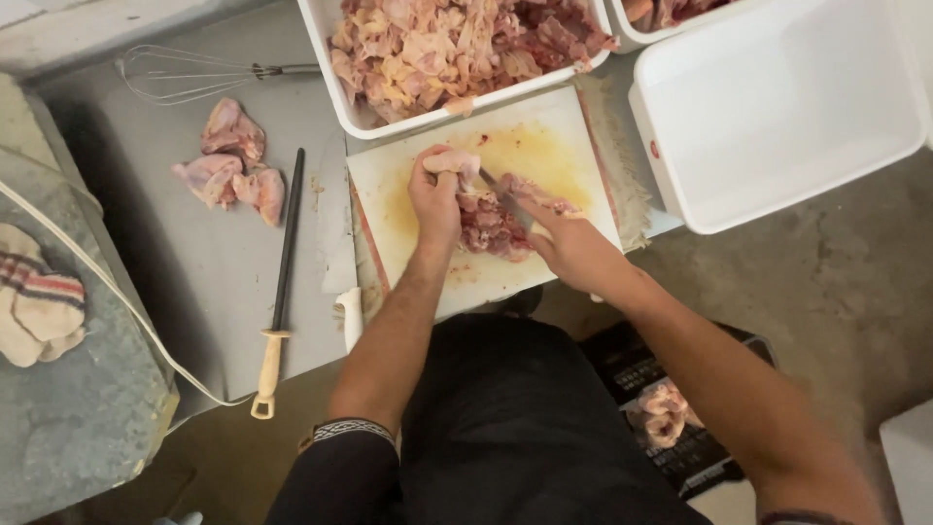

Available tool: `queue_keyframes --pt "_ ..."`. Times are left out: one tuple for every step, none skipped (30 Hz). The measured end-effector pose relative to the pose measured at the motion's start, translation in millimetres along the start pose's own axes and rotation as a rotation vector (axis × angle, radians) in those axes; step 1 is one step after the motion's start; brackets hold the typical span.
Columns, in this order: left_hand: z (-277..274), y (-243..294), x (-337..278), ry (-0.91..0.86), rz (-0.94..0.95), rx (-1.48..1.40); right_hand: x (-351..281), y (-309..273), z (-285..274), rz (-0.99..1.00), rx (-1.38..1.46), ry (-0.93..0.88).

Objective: Deboning and cutting raw chicken pieces on a cutting board in a kitchen environment.

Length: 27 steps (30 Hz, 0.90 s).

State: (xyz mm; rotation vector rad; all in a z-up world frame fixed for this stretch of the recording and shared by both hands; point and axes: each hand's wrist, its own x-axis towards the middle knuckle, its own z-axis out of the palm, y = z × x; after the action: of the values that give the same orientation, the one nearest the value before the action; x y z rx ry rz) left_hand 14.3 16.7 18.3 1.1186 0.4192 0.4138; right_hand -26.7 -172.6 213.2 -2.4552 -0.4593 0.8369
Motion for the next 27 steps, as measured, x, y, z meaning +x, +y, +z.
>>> queue_keyframes --pt "2 7 -2 -0.006 -0.006 0.001 -3 -4 1 0.007 0.003 0.002" --pt "3 13 -4 -0.003 0.000 -0.030 -5 -8 2 0.038 -0.021 -0.026" --pt "5 20 -6 0.008 0.006 -0.064 -8 -12 1 0.066 -0.050 -0.060" --pt "0 15 -3 0.010 0.000 -0.067 -24 -13 -2 0.071 -0.053 -0.064" --pt "-5 9 -2 0.006 0.001 -0.078 -41 -15 -5 0.091 -0.109 -0.104" --pt "-10 4 -1 0.003 0.001 -0.088 -58 -18 -9 0.111 -0.166 -0.144" --pt "-12 -6 2 0.006 0.005 -0.094 -65 -10 -8 0.108 -0.173 -0.143" --pt "-13 -14 3 0.004 -0.033 -0.106 -72 -3 -9 0.150 -0.191 -0.142" --pt "-15 -22 7 -0.003 -0.069 -0.117 -79 4 -7 0.191 -0.206 -0.136" --pt "-13 -15 5 -0.005 -0.064 -0.119 -69 2 -10 0.189 -0.208 -0.131" --pt "-12 -9 1 -0.003 -0.062 -0.108 -62 -2 -11 0.172 -0.197 -0.115" --pt "-10 -2 -3 -0.001 -0.061 -0.097 -54 -4 -12 0.156 -0.186 -0.099" --pt "-11 0 -4 -0.012 -0.061 -0.095 -42 -4 -7 0.161 -0.180 -0.091" --pt "-11 3 -6 -0.009 -0.046 -0.067 -29 -5 -2 0.133 -0.132 -0.044" --pt "-11 5 -5 -0.001 -0.024 -0.041 -14 -4 2 0.098 -0.091 0.004" --pt "-6 8 -3 -0.006 -0.018 -0.042 0 0 5 0.095 -0.090 0.012" --pt "-5 11 -6 -0.007 -0.023 -0.043 10 4 13 0.047 -0.097 0.004" --pt "-4 14 -10 -0.008 -0.029 -0.044 20 8 21 -0.001 -0.104 -0.004" --pt "-6 10 -8 -0.013 -0.033 -0.041 21 9 24 0.004 -0.100 -0.003" --pt "-8 5 -5 -0.008 -0.048 -0.064 23 9 27 0.015 -0.076 -0.008" --pt "-8 1 -2 0.004 -0.060 -0.092 25 9 27 0.022 -0.060 -0.015" --pt "-6 0 0 0.004 -0.061 -0.095 15 0 22 0.023 -0.062 -0.015" --pt "-5 -2 0 -0.002 -0.052 -0.125 3 -10 19 0.025 -0.078 -0.030" --pt "-5 -4 0 -0.008 -0.042 -0.156 -8 -19 15 0.027 -0.094 -0.045" --pt "-5 -4 -2 -0.006 -0.045 -0.156 -19 -6 23 0.028 -0.094 -0.049" --pt "-5 -3 -4 0.005 -0.038 -0.158 -29 7 32 0.006 -0.262 -0.045" --pt "-1 -3 -3 0.011 -0.027 -0.167 -39 21 38 -0.016 -0.436 -0.034"
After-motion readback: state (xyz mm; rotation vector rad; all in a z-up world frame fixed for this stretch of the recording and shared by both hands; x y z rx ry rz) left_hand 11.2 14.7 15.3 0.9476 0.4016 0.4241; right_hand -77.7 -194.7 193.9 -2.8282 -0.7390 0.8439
